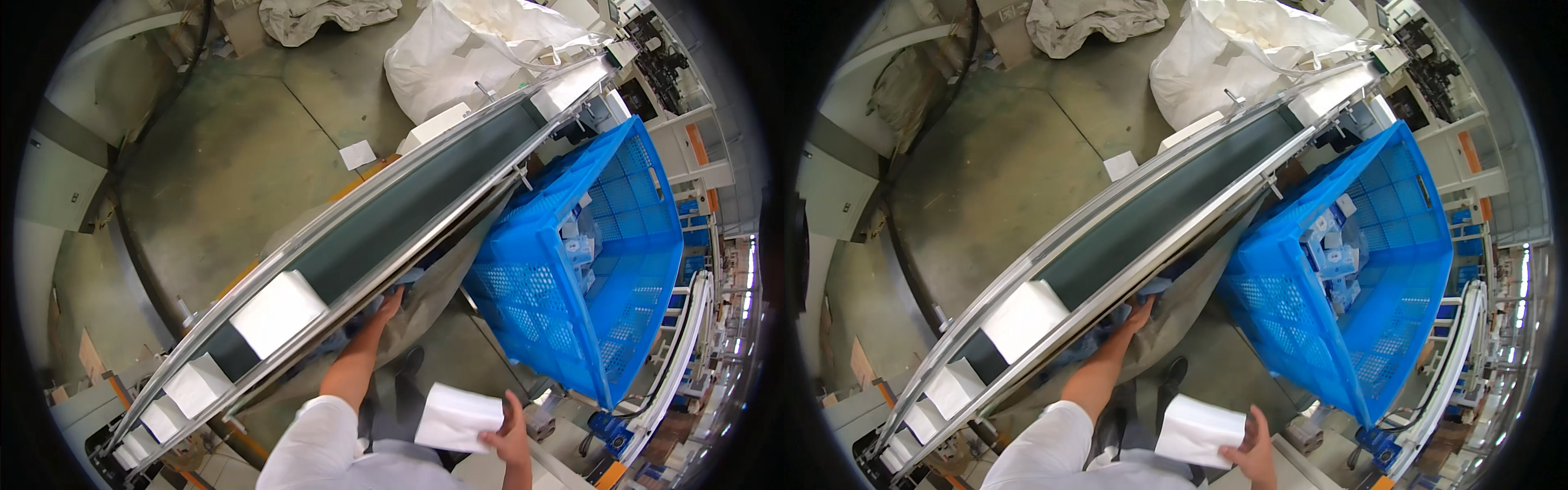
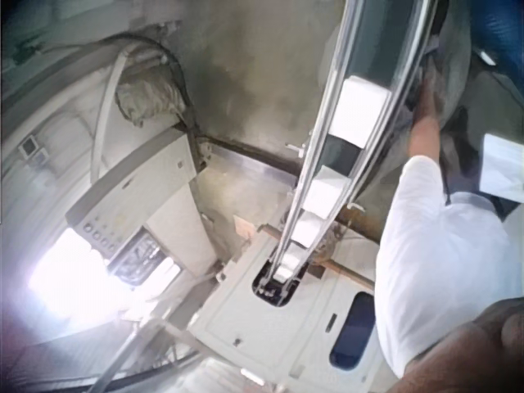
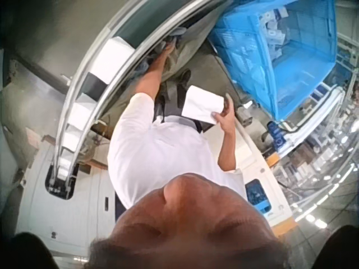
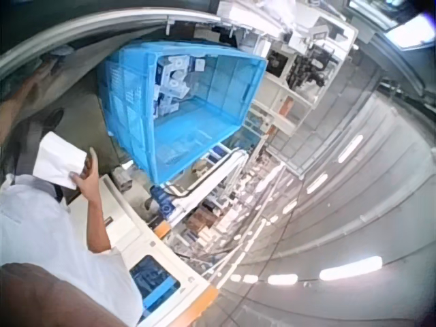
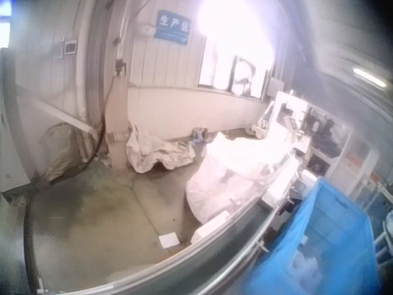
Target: The person picks up packaged items from a blue plastic bin, wraps them in white protective foam sheets, and places them onto a conveyor belt.
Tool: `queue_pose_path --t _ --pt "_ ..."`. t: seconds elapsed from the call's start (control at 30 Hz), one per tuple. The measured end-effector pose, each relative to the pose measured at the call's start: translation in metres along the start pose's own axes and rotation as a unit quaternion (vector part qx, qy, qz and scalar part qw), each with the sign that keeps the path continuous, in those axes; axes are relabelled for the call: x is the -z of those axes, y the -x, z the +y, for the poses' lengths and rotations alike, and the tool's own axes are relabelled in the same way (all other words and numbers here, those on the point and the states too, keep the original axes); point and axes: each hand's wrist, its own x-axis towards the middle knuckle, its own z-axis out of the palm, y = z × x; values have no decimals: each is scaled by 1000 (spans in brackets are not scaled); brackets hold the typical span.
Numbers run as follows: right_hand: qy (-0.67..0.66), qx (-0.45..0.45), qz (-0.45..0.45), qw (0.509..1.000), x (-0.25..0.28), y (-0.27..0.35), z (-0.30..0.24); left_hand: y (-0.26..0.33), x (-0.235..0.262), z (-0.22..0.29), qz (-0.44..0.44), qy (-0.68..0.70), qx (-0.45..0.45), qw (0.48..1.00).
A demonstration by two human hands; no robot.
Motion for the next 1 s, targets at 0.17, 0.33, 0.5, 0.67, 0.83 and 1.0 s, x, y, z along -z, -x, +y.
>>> queue_pose_path --t 0.17,0.33,0.5,0.67,0.83,1.0 --pt "49 -75 65 994 16 5 21 -100 -52 -61 -156 -180 -44 970" --pt "22 -116 59 991 35 -1 45 -121 -73 -86 -253 -288 -51 922" --pt "62 13 1 998 75 -4 56 -84 -71 -87 -291 -231 -70 926" --pt "-93 81 8 992 100 2 4 41 16 58 -284 -24 11 958" --pt "-31 191 -107 975 120 27 -67 213 73 141 -129 113 -148 974" --pt "-70 237 -256 935 109 46 -87 325 85 154 -135 260 -128 948"
